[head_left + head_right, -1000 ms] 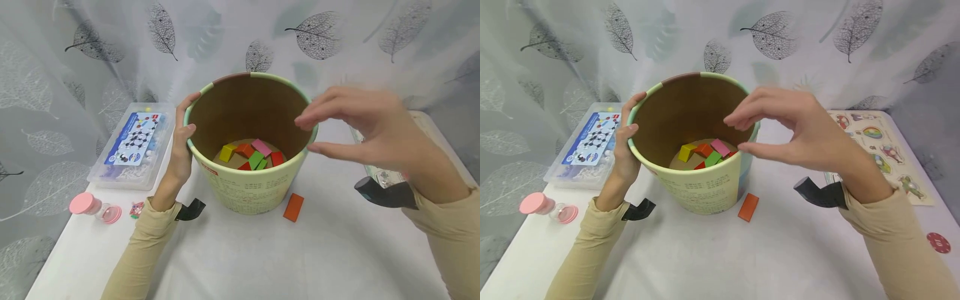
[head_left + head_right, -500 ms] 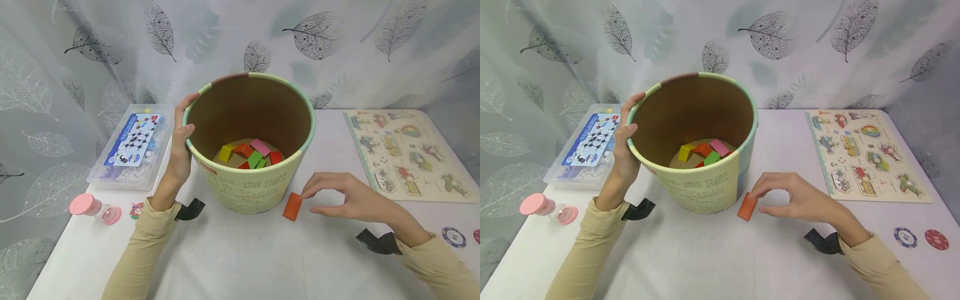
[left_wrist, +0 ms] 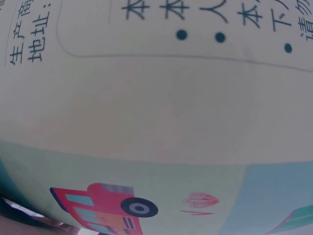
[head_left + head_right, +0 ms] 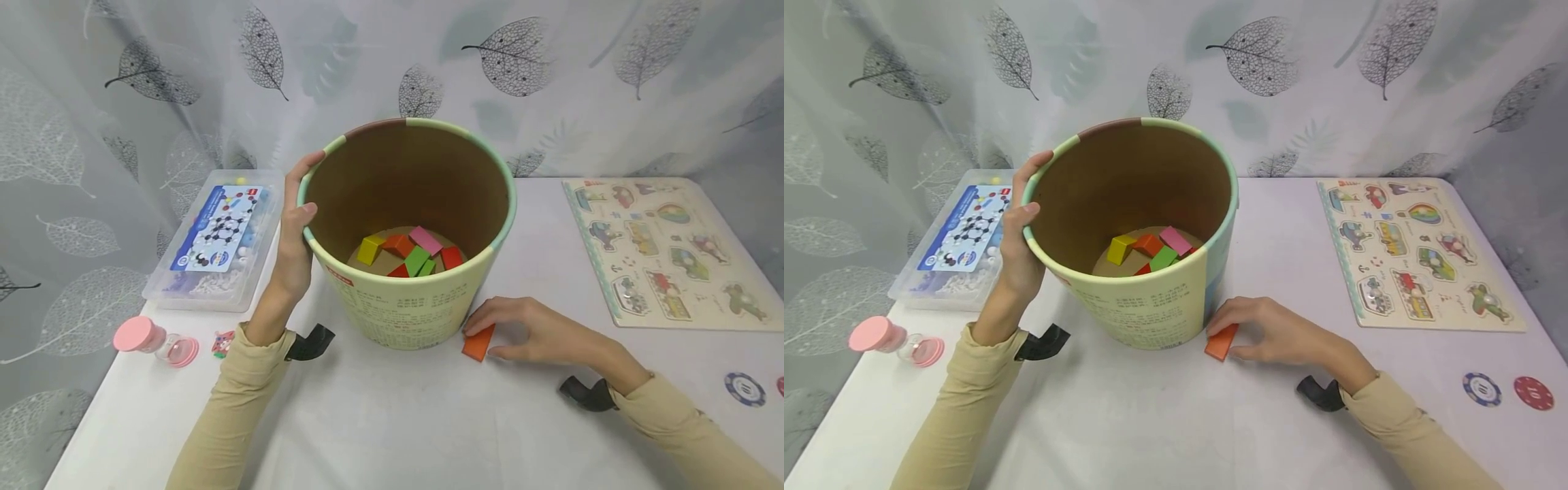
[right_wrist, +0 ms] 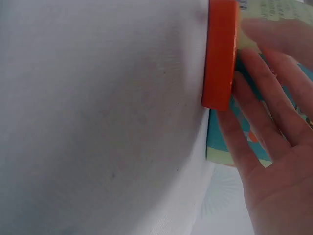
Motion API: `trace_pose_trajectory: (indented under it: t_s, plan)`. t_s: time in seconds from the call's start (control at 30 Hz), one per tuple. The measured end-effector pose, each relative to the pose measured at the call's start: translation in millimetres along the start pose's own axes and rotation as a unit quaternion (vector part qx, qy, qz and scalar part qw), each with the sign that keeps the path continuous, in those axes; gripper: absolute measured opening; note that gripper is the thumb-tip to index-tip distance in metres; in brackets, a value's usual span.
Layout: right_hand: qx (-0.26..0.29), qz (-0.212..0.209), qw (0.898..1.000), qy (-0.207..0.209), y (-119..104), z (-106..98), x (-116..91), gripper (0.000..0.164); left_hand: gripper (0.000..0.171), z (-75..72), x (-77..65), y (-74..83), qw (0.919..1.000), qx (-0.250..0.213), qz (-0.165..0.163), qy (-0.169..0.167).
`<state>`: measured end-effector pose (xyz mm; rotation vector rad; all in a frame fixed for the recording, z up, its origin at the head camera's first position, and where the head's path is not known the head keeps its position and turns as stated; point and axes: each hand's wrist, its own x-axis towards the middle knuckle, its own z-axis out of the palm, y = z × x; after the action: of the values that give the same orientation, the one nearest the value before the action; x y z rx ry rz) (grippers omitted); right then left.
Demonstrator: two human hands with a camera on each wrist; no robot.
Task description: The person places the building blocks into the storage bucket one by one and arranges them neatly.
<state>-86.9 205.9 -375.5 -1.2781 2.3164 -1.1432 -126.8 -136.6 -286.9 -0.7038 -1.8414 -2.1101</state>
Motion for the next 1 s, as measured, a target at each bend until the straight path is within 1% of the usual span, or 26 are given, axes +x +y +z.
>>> trace_pose_trajectory:
  t_s: [0.17, 0.3, 0.43, 0.5, 0.57, 0.63, 0.7, 0.8, 0.9, 0.97, 1.0]
  plan:
    - [-0.039, -0.003, 0.999, -0.006, 0, 1, -3, 0.039, 0.062, 1.4, 0.3, 0.7, 1.0, 0.002, 0.002, 0.0]
    - [-0.041, 0.01, 0.999, -0.019, 1, 0, -7, 0.04, 0.062, 1.7, 0.5, 0.5, 1.0, 0.004, 0.003, -0.001]
    - [-0.052, 0.024, 0.998, -0.024, 3, -2, -11, 0.042, 0.062, 1.6, 0.6, -0.2, 1.0, 0.003, 0.006, -0.002]
    - [-0.062, 0.03, 0.997, -0.024, 4, -5, -13, 0.043, 0.062, 1.5, 0.4, -0.5, 1.0, 0.005, 0.008, -0.002]
    - [-0.066, 0.028, 0.997, -0.019, 4, -11, -16, 0.043, 0.062, 1.2, 0.0, -0.6, 0.9999, 0.005, 0.009, -0.001]
    - [-0.066, 0.018, 0.998, -0.005, 3, -20, -19, 0.043, 0.062, 1.1, -0.6, -0.8, 0.9999, 0.005, 0.009, 0.001]
    - [-0.067, 0.007, 0.998, 0.018, -1, -34, -22, 0.045, 0.061, 1.3, -1.0, -1.2, 1.0, 0.003, 0.008, 0.0]
    - [-0.073, -0.005, 0.995, 0.063, -10, -61, -27, 0.05, 0.061, 1.8, -1.1, -1.7, 1.0, 0.001, 0.007, -0.001]
    - [-0.09, -0.018, 0.989, 0.112, -23, -92, -29, 0.058, 0.061, 1.9, -0.4, -2.1, 1.0, -0.002, 0.009, -0.003]
    - [-0.078, -0.038, 0.985, 0.147, -32, -112, -27, 0.058, 0.061, 1.7, -0.1, -2.1, 0.9999, -0.003, 0.011, -0.001]
    - [-0.052, -0.049, 0.984, 0.164, -38, -120, -25, 0.057, 0.061, 1.6, 0.1, -2.1, 0.9999, -0.005, 0.012, -0.001]
